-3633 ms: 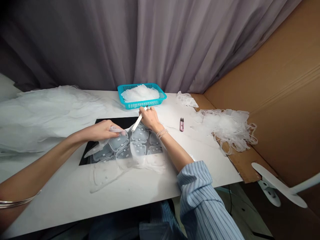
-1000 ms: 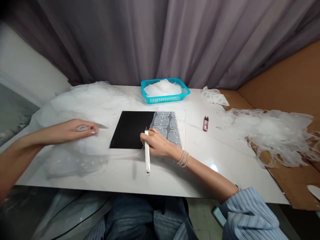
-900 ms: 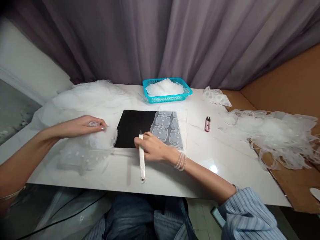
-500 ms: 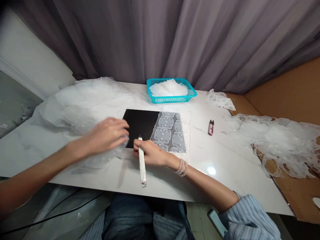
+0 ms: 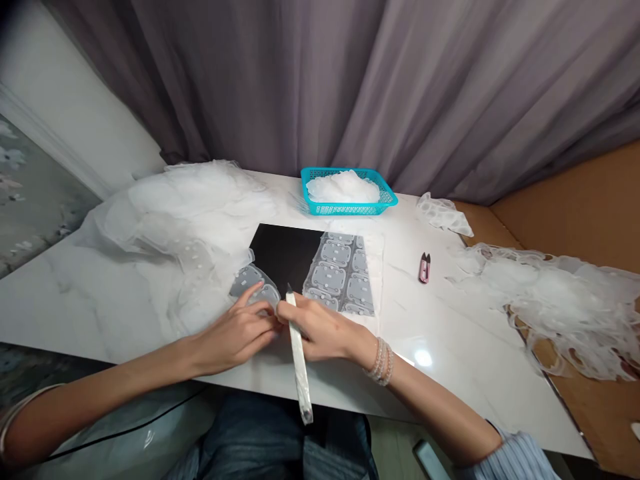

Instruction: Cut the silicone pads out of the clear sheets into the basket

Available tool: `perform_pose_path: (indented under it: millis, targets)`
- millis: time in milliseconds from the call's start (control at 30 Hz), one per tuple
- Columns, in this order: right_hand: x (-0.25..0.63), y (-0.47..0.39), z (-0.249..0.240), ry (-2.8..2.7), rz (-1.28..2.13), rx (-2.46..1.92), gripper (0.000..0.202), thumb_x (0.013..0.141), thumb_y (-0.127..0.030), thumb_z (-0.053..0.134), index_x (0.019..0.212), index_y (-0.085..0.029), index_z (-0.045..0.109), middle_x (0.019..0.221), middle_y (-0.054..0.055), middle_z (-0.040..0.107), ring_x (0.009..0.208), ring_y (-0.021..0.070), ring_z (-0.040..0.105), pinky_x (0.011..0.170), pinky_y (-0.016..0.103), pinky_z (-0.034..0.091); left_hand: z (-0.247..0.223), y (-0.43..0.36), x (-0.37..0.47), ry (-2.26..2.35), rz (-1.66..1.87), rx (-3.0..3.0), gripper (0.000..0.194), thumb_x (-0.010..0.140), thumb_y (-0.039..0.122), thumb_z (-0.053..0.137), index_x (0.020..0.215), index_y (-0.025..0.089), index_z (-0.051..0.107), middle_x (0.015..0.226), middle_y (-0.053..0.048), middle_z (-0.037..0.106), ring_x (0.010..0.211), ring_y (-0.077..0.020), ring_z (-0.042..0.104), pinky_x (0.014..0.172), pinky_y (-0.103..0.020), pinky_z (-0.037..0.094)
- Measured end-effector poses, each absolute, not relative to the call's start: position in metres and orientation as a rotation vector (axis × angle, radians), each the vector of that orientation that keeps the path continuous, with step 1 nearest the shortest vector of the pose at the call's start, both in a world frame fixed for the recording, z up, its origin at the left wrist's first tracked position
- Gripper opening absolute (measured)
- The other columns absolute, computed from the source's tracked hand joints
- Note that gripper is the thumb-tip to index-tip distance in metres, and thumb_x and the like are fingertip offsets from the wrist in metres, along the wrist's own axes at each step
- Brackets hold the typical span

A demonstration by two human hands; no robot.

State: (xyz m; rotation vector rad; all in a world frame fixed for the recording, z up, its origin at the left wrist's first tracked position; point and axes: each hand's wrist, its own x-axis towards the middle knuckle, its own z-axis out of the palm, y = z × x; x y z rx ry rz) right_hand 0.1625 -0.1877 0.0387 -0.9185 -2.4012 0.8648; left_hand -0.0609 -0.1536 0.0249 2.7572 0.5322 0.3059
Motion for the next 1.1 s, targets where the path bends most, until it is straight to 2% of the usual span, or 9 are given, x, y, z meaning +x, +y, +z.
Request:
perform_pose_path:
  millis: [233, 433, 533, 700, 767, 833, 900, 1000, 1100]
  targets:
    - [0.171, -0.189, 0.012, -2.128, 0.878, -1.082, 0.024, 0.078, -0.008, 0.050, 0.070, -0.022, 0.032, 0.064, -0.003, 0.039, 0.059, 0.0136, 0.035, 0.056, 0.026, 0.027, 0.016, -0.155, -0.070, 0.276, 0.447, 2.818, 0.028, 0.086, -0.002, 0.043, 0.089, 0.019, 0.062, 0.076, 0.000, 0.062, 0.083, -0.0140, 0.061, 0.124, -0.052, 0.023]
    - [0.182, -0.168, 0.018, -1.587, 0.828, -1.276, 0.023, 0.091, -0.018, 0.038, 0.074, -0.024, 0.023, 0.064, -0.005, 0.033, 0.058, 0.0125, 0.032, 0.056, 0.025, 0.029, 0.011, -0.187, -0.081, -0.001, 0.423, 2.805, 0.021, 0.085, 0.004, 0.053, 0.086, 0.022, 0.063, 0.062, 0.003, 0.059, 0.091, -0.0174, 0.060, 0.125, -0.051, 0.020]
    - [0.167, -0.177, 0.042, -1.663, 1.183, -1.189, 0.025, 0.087, -0.020, 0.050, 0.075, -0.024, 0.028, 0.066, -0.004, 0.047, 0.060, 0.0120, 0.043, 0.060, 0.026, 0.036, 0.015, -0.195, -0.087, 0.259, 0.476, 2.676, 0.014, 0.094, 0.021, 0.055, 0.100, 0.024, 0.068, 0.084, -0.002, 0.067, 0.105, -0.0212, 0.058, 0.123, -0.056, 0.022]
    - [0.145, -0.192, 0.064, -1.984, 1.321, -1.297, 0.024, 0.093, -0.033, 0.054, 0.078, -0.022, 0.039, 0.068, -0.004, 0.055, 0.062, 0.0130, 0.047, 0.060, 0.026, 0.034, 0.036, -0.178, -0.122, 0.700, 0.571, 2.282, 0.048, 0.093, 0.056, 0.051, 0.133, 0.031, 0.061, 0.127, -0.009, 0.062, 0.123, -0.0258, 0.056, 0.115, -0.048, 0.040]
    - [0.145, -0.186, 0.059, -1.931, 1.203, -1.366, 0.028, 0.094, -0.037, 0.052, 0.076, -0.022, 0.038, 0.068, -0.004, 0.053, 0.062, 0.0132, 0.045, 0.060, 0.026, 0.033, 0.039, -0.158, -0.144, 1.224, 0.759, 2.091, 0.042, 0.092, 0.053, 0.051, 0.126, 0.032, 0.065, 0.132, -0.005, 0.062, 0.125, -0.0258, 0.057, 0.111, -0.042, 0.044]
    - [0.145, -0.175, 0.048, -1.827, 1.132, -1.404, 0.031, 0.092, -0.037, 0.054, 0.073, -0.022, 0.036, 0.064, -0.005, 0.049, 0.062, 0.0131, 0.043, 0.060, 0.026, 0.031, 0.035, -0.134, -0.163, 1.598, 0.963, 1.948, 0.044, 0.090, 0.045, 0.056, 0.128, 0.024, 0.062, 0.133, -0.010, 0.059, 0.132, -0.0312, 0.050, 0.116, -0.050, 0.035]
    - [0.141, -0.159, 0.036, -1.718, 1.133, -1.394, 0.031, 0.087, -0.034, 0.059, 0.070, -0.022, 0.036, 0.062, -0.005, 0.047, 0.061, 0.0130, 0.040, 0.061, 0.026, 0.030, 0.023, -0.113, -0.175, 1.848, 1.090, 1.774, 0.053, 0.087, 0.040, 0.058, 0.135, 0.018, 0.052, 0.134, -0.016, 0.055, 0.130, -0.0351, 0.049, 0.112, -0.055, 0.038]
    - [0.127, -0.128, 0.021, -1.580, 1.175, -1.348, 0.025, 0.079, -0.027, 0.062, 0.070, -0.022, 0.039, 0.070, -0.003, 0.057, 0.069, 0.0143, 0.047, 0.066, 0.026, 0.035, -0.001, -0.096, -0.176, 2.000, 1.125, 1.531, 0.060, 0.087, 0.038, 0.062, 0.140, 0.016, 0.043, 0.121, -0.015, 0.062, 0.111, -0.0297, 0.062, 0.096, -0.049, 0.052]
    - [0.109, -0.092, 0.014, -1.461, 1.198, -1.351, 0.020, 0.075, -0.025, 0.061, 0.077, -0.022, 0.041, 0.084, -0.001, 0.060, 0.082, 0.0164, 0.054, 0.070, 0.026, 0.042, -0.017, -0.091, -0.162, 2.018, 1.110, 1.382, 0.050, 0.090, 0.037, 0.064, 0.134, 0.017, 0.050, 0.115, -0.010, 0.065, 0.097, -0.0221, 0.066, 0.085, -0.043, 0.057]
